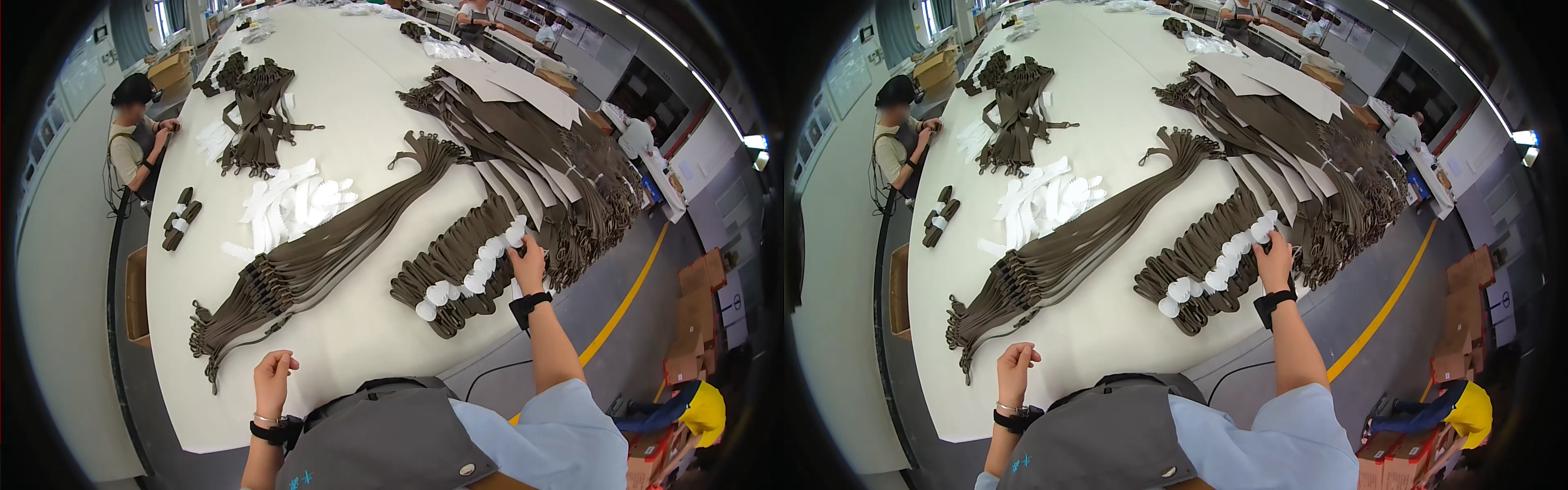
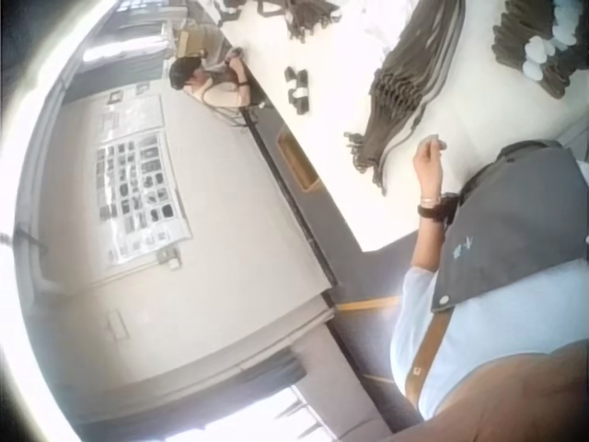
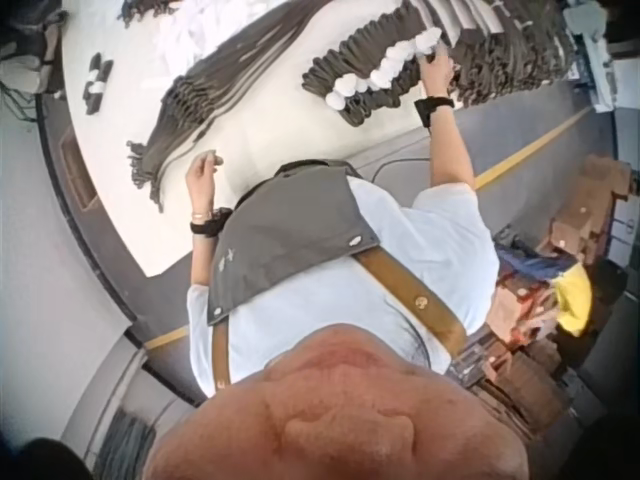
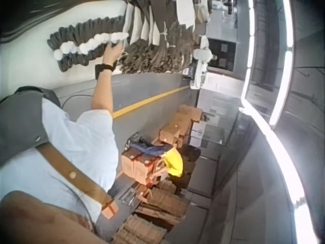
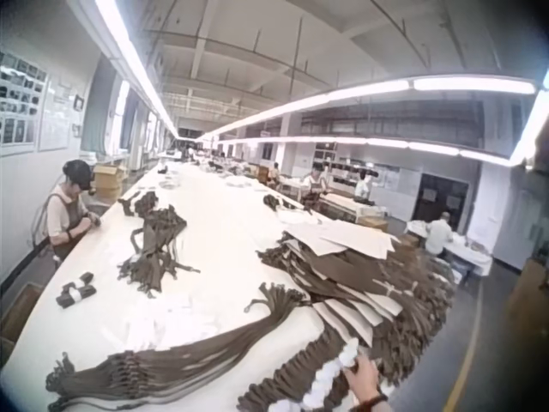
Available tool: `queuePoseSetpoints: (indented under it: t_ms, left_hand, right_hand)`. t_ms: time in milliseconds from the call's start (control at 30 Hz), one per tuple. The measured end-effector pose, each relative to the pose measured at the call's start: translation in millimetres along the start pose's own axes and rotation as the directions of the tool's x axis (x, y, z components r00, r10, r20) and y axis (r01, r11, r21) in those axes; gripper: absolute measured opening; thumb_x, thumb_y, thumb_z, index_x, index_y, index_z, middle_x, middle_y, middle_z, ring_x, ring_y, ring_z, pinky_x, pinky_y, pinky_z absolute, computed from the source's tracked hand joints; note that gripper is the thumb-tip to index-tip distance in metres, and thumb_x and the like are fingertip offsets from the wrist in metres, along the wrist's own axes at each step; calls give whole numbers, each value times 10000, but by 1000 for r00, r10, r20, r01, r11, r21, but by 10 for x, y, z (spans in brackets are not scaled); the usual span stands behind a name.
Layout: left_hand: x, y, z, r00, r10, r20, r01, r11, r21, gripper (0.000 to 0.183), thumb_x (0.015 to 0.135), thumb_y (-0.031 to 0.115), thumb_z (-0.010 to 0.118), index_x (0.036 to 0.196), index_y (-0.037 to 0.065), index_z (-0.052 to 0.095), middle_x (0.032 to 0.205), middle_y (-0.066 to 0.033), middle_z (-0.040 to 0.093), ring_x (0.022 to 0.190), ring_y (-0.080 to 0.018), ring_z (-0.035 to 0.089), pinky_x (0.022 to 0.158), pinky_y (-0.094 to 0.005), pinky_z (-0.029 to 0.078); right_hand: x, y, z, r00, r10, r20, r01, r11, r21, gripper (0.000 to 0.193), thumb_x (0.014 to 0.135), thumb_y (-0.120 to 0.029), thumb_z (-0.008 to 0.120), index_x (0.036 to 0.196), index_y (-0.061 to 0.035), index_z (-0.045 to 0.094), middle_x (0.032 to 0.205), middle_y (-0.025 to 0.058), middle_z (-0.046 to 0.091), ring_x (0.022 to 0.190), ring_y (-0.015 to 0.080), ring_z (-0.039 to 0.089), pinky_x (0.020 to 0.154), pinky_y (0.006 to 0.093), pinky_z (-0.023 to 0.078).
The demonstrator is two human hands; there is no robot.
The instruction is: The person folds olive-green fabric straps and inserts white foam padding into the buckled ends. They repeat this process for multiple straps, stacking the finished items on the table.
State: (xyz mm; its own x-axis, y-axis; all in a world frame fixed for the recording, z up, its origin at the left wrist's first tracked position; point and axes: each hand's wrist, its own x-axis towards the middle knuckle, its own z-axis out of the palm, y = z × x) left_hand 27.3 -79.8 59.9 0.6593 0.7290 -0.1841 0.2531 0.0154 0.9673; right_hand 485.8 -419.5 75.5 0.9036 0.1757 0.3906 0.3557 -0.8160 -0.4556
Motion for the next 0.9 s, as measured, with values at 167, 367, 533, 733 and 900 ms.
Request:
queuePoseSetpoints:
  t_ms: [167,367,533,733,900]
  left_hand:
    - [32,-50,-22,999,-37,28,35,998,57,187,978,147,561,985,-3,671,803,-44,691,752,-110,635,676,-251,470]
    - [308,-337,-250,993,108,-44,-97,975,200,196,955,158,623,1011,-22,676,840,-57,706,769,-121,646,713,-263,499]
    - [575,-572,-594,884,433,-175,-212,705,676,225,823,57,684,1048,61,691,999,-116,676,969,-308,631,848,-398,496]
    - [578,-611,-405,957,289,-7,-125,436,891,221,792,146,712,999,82,668,1010,-115,674,977,-306,631,899,-438,445]
    - [860,-761,-213,981,168,95,-143,301,943,168,809,189,671,940,84,669,1017,-140,663,946,-316,649,839,-478,461]
  right_hand:
    - [76,82,147,995,-93,32,93,996,14,480,783,-198,771,1190,-5,605,1135,185,650,1058,370,591,917,445,470]
    - [126,388,109,986,-156,52,148,979,141,566,749,-177,817,1224,25,583,1098,189,642,1000,320,623,884,413,496]
    - [128,261,-81,996,-90,-16,92,983,161,540,860,-191,739,1308,25,529,1165,167,611,1066,278,586,944,392,458]
    - [-198,-511,-431,983,-166,-77,183,875,449,292,945,-97,614,1222,-7,598,1110,90,655,984,164,614,872,318,474]
    - [-688,-1417,-560,913,-403,-59,385,809,445,202,837,9,641,1036,-28,643,1001,128,645,959,263,629,869,354,488]
